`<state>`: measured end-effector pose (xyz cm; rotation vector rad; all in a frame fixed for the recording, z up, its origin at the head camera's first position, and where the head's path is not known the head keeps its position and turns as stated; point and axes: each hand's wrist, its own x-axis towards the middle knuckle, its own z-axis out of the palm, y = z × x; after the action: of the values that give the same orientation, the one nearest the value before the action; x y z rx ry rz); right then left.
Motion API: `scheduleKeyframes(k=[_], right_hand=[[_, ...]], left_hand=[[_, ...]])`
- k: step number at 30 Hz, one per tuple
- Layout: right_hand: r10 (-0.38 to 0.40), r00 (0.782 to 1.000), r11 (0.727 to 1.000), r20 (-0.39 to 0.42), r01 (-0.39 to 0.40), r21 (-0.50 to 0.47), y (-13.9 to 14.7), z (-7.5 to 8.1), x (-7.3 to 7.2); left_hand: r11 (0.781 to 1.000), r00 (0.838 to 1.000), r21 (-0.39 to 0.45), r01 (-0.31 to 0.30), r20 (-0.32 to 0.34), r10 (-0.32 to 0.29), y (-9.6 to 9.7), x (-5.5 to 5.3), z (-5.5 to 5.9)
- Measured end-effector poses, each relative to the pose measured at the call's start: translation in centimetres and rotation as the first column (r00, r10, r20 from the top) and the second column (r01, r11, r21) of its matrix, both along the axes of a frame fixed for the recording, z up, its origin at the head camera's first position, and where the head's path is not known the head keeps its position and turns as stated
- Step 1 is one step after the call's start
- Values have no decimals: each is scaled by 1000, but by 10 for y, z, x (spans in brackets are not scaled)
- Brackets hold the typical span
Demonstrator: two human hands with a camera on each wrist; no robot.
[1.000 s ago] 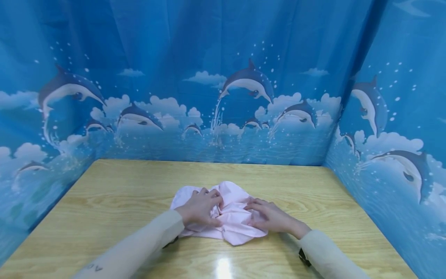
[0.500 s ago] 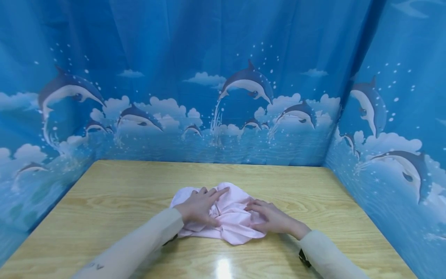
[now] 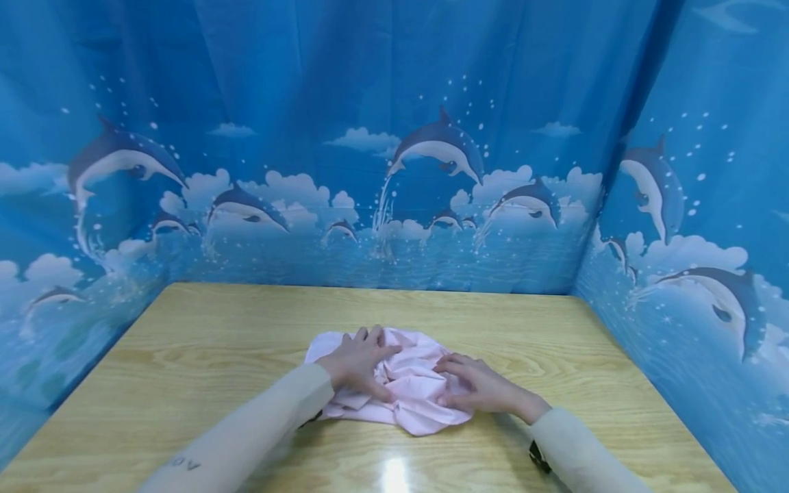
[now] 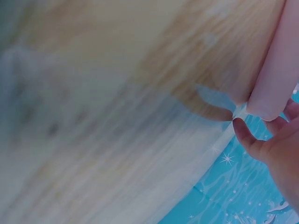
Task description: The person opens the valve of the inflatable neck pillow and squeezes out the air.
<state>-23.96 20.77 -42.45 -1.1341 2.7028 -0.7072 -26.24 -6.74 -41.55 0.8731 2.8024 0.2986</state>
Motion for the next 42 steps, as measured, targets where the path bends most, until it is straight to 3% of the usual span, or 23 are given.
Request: scheduleKeyframes(k=[7, 23, 32, 42], right_hand=[[-22, 997, 1000, 68, 21, 17, 1, 4, 2], [-42, 999, 998, 28, 41, 58, -3, 4, 4], [-46, 997, 999, 56, 45, 18, -1, 4, 5], [8, 998, 999, 59, -6, -49, -1, 4, 3]], left_hand=[[999, 998, 34, 40, -42, -39, -2, 1, -2], [993, 981, 18, 114, -157, -110, -6, -2, -9], [984, 975, 14, 177, -140, -174, -7, 1, -6], [981, 970, -39, 192, -147, -196, -7, 1, -8]])
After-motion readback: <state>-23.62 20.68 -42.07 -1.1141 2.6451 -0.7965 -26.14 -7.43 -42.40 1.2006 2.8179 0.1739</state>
